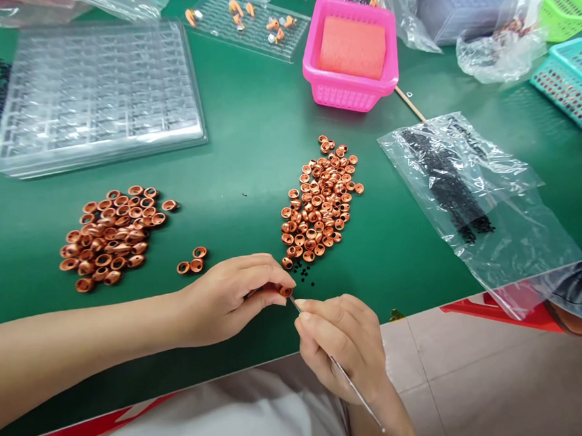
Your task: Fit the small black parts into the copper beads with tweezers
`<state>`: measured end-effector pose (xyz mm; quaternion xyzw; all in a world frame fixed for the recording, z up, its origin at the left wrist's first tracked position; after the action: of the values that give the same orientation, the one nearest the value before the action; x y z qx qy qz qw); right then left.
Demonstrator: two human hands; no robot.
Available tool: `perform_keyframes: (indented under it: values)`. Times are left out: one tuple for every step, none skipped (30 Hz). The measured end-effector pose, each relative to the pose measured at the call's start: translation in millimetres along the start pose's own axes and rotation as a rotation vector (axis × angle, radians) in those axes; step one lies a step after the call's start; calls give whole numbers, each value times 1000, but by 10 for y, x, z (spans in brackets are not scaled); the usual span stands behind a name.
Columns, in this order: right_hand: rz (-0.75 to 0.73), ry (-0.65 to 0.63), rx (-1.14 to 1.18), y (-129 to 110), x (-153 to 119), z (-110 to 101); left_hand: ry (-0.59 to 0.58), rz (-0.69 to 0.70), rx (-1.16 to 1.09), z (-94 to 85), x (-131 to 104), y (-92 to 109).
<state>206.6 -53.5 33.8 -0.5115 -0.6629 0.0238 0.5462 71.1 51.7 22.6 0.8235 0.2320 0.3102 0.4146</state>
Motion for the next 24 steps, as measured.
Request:
perform_keyframes:
  values:
    - [25, 29, 26, 12, 11, -13, -6, -4, -12, -5, 11, 10]
    - [57, 68, 54, 29, 20, -30, -15, -8, -24, -10, 23, 23]
    - [86, 115, 82, 46, 27, -50, -26, -15, -33, -15, 34, 37]
    - [109, 158, 107, 61, 31, -67, -35, -22, -37, -20, 43, 49]
    - [125, 182, 124, 73, 33, -74, -45, -32, -38, -24, 50, 58]
    - [131, 185, 134, 79, 33, -70, -50, -38, -38, -28, 53, 66]
    - [128, 180, 140, 80, 33, -64, -51, -39, -37, -33, 54, 71]
    - [122, 170, 141, 79, 31, -57, -53, -41, -35, -33, 50, 71]
    - [116, 157, 141, 77, 28, -50, -54, -43, -33, -31, 44, 66]
    - [112, 146, 140, 75, 25, -45, -51, -40, -33, -27, 37, 58]
    - [111, 136, 139, 73, 20, -42, -49, -35, -34, -21, 29, 48]
    - [112, 130, 137, 72, 16, -40, -44, -29, -35, -14, 21, 36]
    - [114, 124, 135, 70, 12, -38, -38, -21, -36, -6, 13, 24]
    - [115, 121, 131, 69, 9, -36, -30, -11, -39, 0, 7, 14]
    - [115, 120, 128, 67, 7, -35, -19, 1, -44, 2, 3, 8]
    - [113, 119, 124, 65, 6, -34, -11, 8, -49, 4, 0, 3]
    - [109, 117, 118, 64, 7, -31, -9, 10, -50, 7, -2, -2]
    - [105, 113, 112, 62, 7, -27, -9, 9, -51, 9, -3, -6]
    - [102, 108, 105, 61, 8, -22, -12, 7, -50, 11, -3, -8]
    - [100, 105, 96, 62, 9, -19, -15, 5, -47, 12, -3, -9]
    - [101, 103, 85, 64, 10, -17, -19, 4, -45, 13, -2, -9]
    - [105, 102, 73, 67, 10, -17, -20, 5, -44, 12, -2, -7]
    - [111, 103, 63, 72, 11, -18, -17, 9, -44, 9, -1, -3]
    - [115, 102, 56, 75, 11, -19, -14, 11, -45, 7, 0, 0]
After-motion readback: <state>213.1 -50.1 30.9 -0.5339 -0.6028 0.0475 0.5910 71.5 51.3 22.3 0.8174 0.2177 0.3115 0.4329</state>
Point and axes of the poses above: each hand's wrist, its own x-axis towards the middle knuckle, its own z-axis out of the palm, y = z × x, the point moved 6 cm from there along x, towards the middle knuckle, and after that the axes turned 12 degrees about y, right-handed, at the moved point
